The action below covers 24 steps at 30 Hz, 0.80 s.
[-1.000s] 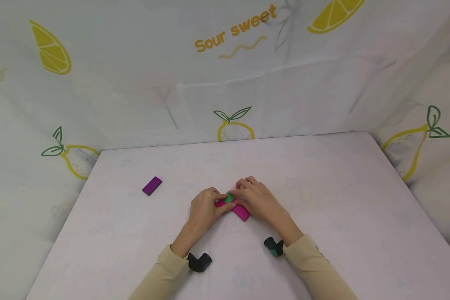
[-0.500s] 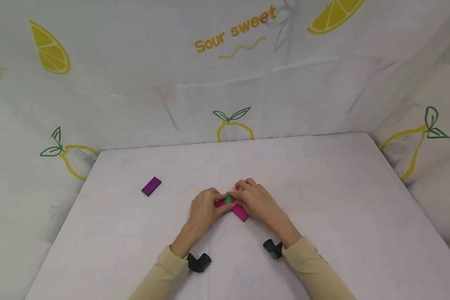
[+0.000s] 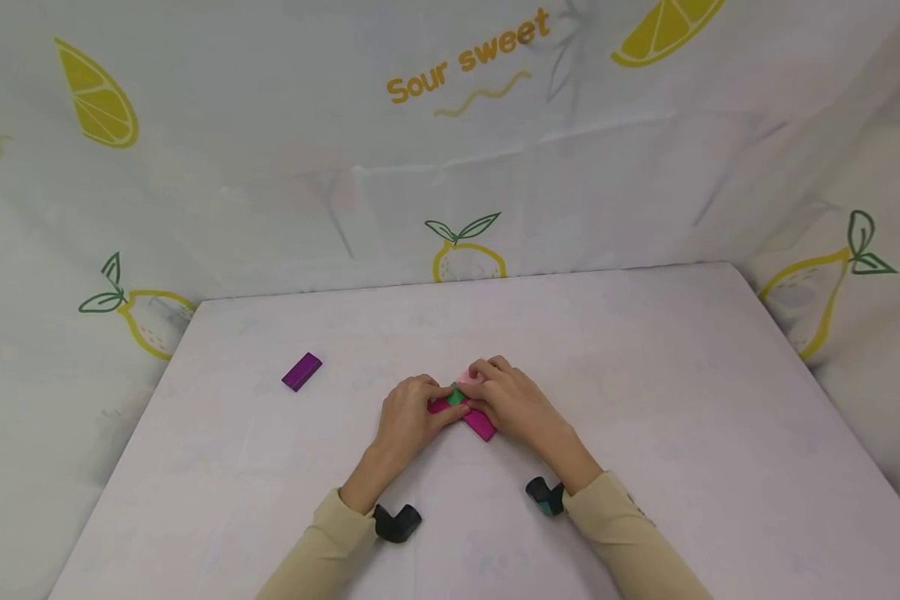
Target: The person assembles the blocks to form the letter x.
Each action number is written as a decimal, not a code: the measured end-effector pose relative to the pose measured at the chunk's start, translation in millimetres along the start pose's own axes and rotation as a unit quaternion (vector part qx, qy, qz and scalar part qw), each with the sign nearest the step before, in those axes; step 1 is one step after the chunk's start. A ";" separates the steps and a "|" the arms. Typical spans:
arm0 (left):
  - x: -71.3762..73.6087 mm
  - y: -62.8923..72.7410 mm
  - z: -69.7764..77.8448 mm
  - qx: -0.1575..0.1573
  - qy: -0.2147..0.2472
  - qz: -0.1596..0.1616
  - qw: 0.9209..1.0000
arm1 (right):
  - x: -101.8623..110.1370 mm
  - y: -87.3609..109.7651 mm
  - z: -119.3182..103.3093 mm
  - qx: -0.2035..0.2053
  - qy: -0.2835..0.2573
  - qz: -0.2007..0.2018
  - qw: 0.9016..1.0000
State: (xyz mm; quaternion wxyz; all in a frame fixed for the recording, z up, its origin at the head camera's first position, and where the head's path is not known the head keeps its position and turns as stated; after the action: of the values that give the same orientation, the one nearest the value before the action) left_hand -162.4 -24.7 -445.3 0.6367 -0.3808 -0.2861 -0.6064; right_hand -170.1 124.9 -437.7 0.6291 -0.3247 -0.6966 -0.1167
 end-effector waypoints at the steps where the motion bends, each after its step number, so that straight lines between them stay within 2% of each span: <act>1: 0.2 0.1 0.2 0.000 0.000 -0.001 1.000 | 0.0 0.2 0.0 0.003 0.002 0.000 1.000; 10: 1.1 0.2 0.6 0.001 0.001 -0.004 1.000 | 0.3 0.3 -0.6 0.008 0.003 -0.003 1.000; 17: 1.5 0.1 0.1 -0.004 0.002 0.001 1.000 | 0.9 -0.1 0.0 -0.001 -0.030 0.016 0.999; 24: 1.5 0.2 0.2 0.001 -0.002 -0.006 1.000 | 0.6 0.4 0.4 0.008 -0.036 0.026 0.999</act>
State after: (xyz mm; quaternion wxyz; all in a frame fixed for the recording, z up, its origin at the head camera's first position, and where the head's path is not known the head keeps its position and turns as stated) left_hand -162.0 -25.4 -443.9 0.6325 -0.3796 -0.2899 -0.6098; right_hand -170.2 125.6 -437.3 0.6087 -0.3417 -0.7112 -0.0835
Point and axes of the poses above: each hand's wrist, its own y-axis away from the middle knuckle, its own x-axis out of the back of the hand, z = x × y, the point moved 5 cm from there along -y, towards the middle knuckle, and after that the axes turned 15 degrees about x, right-handed, at the moved point
